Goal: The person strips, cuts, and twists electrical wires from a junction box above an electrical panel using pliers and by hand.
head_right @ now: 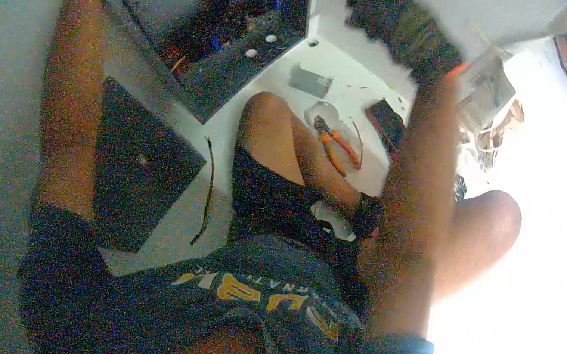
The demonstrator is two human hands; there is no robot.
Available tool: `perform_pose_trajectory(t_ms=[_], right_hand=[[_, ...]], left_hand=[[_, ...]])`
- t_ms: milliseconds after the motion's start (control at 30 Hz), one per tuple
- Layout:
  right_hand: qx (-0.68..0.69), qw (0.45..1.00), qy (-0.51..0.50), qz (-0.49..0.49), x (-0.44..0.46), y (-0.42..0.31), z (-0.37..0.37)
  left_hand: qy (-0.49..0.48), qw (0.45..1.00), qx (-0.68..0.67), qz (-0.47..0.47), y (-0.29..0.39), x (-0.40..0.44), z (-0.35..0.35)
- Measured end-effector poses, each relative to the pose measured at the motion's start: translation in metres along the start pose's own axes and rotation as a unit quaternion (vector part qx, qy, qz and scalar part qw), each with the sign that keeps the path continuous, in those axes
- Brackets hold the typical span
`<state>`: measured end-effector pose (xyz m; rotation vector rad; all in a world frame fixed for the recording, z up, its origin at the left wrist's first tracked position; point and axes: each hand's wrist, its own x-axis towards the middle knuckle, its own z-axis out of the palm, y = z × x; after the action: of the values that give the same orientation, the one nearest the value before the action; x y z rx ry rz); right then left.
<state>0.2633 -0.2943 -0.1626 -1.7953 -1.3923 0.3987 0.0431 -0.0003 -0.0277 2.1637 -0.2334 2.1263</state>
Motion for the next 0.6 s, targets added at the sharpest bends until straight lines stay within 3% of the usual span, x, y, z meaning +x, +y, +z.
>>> perform_pose_trajectory(t_ms=[33, 100, 167, 233, 300, 367, 400, 433, 467, 533, 567, 600], right_hand=[[0.026, 0.998, 0.010, 0.063, -0.005, 0.027, 0.021], [-0.075, 0.991, 0.080, 0.082, -0.019, 0.086, 0.072], [-0.280, 0.935, 0.135, 0.170, -0.028, 0.152, 0.124], [-0.269, 0.917, 0.080, 0.282, -0.050, 0.170, 0.153], [-0.276, 0.875, 0.074, 0.391, -0.067, 0.186, 0.175], [-0.238, 0.882, 0.044, 0.403, -0.089, 0.180, 0.183], [-0.254, 0.862, 0.035, 0.438, -0.097, 0.180, 0.191], [-0.269, 0.840, 0.031, 0.470, -0.097, 0.172, 0.192], [-0.244, 0.827, 0.025, 0.505, -0.097, 0.166, 0.188], [-0.242, 0.841, 0.036, 0.482, -0.105, 0.169, 0.188], [-0.244, 0.854, 0.047, 0.456, -0.110, 0.171, 0.186], [-0.262, 0.853, 0.040, 0.450, -0.111, 0.171, 0.183]], left_hand=[[-0.002, 1.000, -0.007, 0.002, 0.000, 0.001, -0.001], [0.011, 0.985, 0.147, 0.086, 0.014, 0.004, -0.007], [0.002, 0.987, 0.146, 0.072, 0.029, 0.010, -0.008], [0.011, 0.990, 0.138, 0.028, 0.044, 0.012, -0.005], [-0.024, 0.984, 0.164, 0.057, 0.031, 0.024, -0.012], [0.024, 0.975, 0.204, 0.085, 0.034, 0.026, -0.009], [-0.021, 0.986, 0.163, -0.002, 0.042, 0.031, -0.018], [-0.020, 0.987, 0.159, 0.005, 0.035, 0.035, -0.018], [0.019, 0.994, 0.089, -0.062, 0.027, 0.035, -0.019], [0.089, 0.970, -0.066, -0.214, 0.033, 0.035, -0.016], [0.086, 0.970, -0.069, -0.215, 0.035, 0.036, -0.018], [0.098, 0.938, -0.173, -0.285, 0.035, 0.038, -0.024]])
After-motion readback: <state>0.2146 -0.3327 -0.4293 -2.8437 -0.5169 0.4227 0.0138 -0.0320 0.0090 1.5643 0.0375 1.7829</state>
